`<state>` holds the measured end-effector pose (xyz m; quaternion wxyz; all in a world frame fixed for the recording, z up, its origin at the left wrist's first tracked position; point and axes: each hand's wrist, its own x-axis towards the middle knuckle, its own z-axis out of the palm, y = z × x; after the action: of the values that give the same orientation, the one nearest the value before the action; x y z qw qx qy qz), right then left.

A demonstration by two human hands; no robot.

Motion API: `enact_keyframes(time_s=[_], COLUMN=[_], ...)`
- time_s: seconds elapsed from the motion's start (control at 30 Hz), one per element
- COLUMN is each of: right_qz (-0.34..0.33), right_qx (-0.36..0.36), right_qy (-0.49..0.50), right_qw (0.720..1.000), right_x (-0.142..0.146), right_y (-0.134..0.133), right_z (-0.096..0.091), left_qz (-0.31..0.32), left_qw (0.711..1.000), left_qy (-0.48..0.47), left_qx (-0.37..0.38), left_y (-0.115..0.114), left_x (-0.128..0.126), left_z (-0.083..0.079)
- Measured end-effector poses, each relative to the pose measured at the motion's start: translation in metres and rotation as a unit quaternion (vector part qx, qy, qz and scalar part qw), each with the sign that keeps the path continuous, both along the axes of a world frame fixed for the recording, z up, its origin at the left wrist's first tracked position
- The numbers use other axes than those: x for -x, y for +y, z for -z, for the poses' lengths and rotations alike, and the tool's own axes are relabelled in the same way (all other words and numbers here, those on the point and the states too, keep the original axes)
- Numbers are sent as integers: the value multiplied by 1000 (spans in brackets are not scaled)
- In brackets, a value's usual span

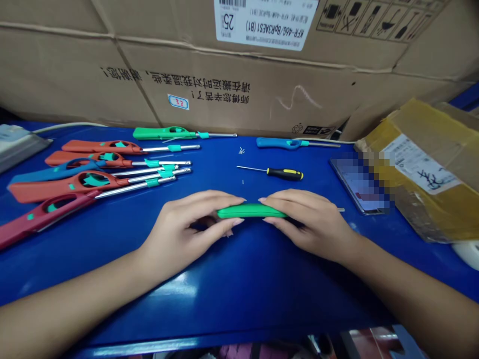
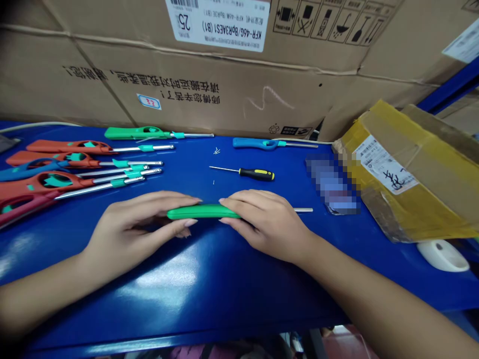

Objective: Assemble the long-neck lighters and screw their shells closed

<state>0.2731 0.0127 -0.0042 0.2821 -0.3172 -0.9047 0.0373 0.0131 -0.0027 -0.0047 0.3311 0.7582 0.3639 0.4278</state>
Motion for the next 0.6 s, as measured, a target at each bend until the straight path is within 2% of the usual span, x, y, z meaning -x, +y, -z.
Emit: enact_keyframes(time_s=[0.13, 0.4, 0.6], right_qz=[-2, 30, -44], right_qx=[7, -2, -5], right_qy=[-3, 17, 43], right_qw=[1000, 999, 998], right_x=[3, 6, -5], right_y=[-2, -9, 4], right_z=[1, 1, -3], left_qz=[11, -23, -20], left_qw=[998, 989, 988], left_qy=[30, 79, 77], left_qx=[-56, -127, -131], left_y=[-3, -4, 5], left_x=[0, 0, 7], left_z=[4, 0, 0])
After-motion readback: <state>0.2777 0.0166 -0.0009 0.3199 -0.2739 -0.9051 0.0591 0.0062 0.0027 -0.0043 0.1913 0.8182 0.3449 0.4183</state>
